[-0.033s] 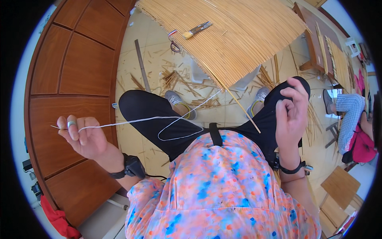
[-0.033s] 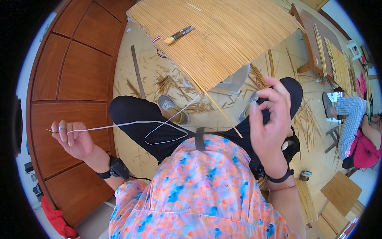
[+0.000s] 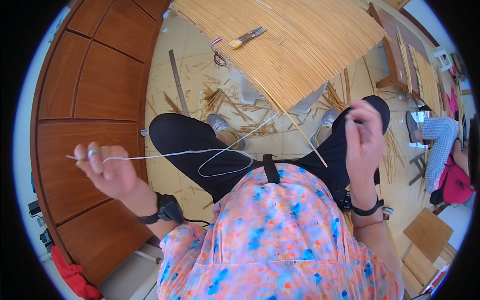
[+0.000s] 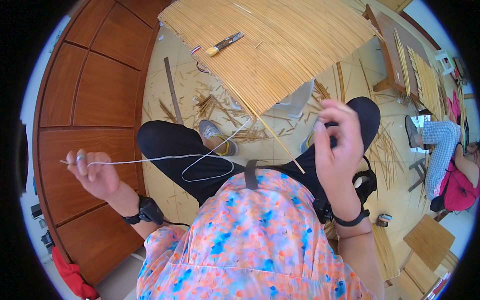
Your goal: The person trims the edges of a woven bamboo mat using shears and then weaves a white string through the edges to secure them.
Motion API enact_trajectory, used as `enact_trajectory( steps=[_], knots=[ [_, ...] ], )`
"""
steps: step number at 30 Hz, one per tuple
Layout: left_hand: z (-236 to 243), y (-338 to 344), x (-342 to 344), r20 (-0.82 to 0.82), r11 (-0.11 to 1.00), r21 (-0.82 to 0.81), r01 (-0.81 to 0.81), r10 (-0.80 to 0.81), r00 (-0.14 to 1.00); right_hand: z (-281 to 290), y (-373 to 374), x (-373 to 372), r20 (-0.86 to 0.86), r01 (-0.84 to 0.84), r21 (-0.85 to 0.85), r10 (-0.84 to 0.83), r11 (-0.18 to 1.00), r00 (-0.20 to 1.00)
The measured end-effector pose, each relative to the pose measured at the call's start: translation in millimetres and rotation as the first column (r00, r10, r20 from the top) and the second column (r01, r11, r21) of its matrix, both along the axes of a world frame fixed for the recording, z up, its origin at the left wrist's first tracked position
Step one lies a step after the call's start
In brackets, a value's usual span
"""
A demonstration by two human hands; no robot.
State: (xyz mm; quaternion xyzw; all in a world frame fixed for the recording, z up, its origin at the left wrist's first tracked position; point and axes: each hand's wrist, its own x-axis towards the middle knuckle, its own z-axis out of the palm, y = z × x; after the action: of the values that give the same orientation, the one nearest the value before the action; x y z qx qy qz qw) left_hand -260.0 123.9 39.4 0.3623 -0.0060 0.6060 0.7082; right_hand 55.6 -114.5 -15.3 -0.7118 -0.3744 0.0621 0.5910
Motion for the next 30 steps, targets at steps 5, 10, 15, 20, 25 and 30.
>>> enact_trajectory(
  steps=[5, 10, 15, 20, 25, 30],
  knots=[
    [-54.1, -22.4, 69.5, -0.631, 0.998, -0.060, 0.000, -0.038, 0.775, -55.2, 28.4, 6.5, -0.326, -0.299, -0.267, 0.206, 0.916, 0.923],
    [-116.7, -46.9, 138.3, -0.774, 0.923, -0.338, 0.185, -0.384, 0.503, -57.8, 56.5, 1.9, -0.761, -0.597, -0.291, 0.197, 0.748, 0.618],
    [-131.4, -60.4, 162.0, -0.745, 0.897, -0.367, 0.245, -0.441, 0.500, -55.5, 59.5, 4.9, -0.924, -0.646, -0.189, 0.089, 0.740, 0.373],
    [-129.8, -62.2, 168.6, -0.777, 0.907, -0.306, 0.290, -0.414, 0.474, -60.8, 59.0, 6.4, -0.945, -0.624, -0.147, 0.077, 0.768, 0.318],
    [-127.7, -61.6, 171.7, -0.811, 0.922, -0.281, 0.267, -0.377, 0.447, -60.9, 64.1, 2.9, -0.925, -0.594, -0.189, 0.060, 0.782, 0.374],
    [-127.8, -61.1, 171.4, -0.836, 0.929, -0.254, 0.269, -0.351, 0.422, -58.4, 66.7, 0.8, -0.935, -0.567, -0.176, 0.043, 0.804, 0.351]
  ],
)
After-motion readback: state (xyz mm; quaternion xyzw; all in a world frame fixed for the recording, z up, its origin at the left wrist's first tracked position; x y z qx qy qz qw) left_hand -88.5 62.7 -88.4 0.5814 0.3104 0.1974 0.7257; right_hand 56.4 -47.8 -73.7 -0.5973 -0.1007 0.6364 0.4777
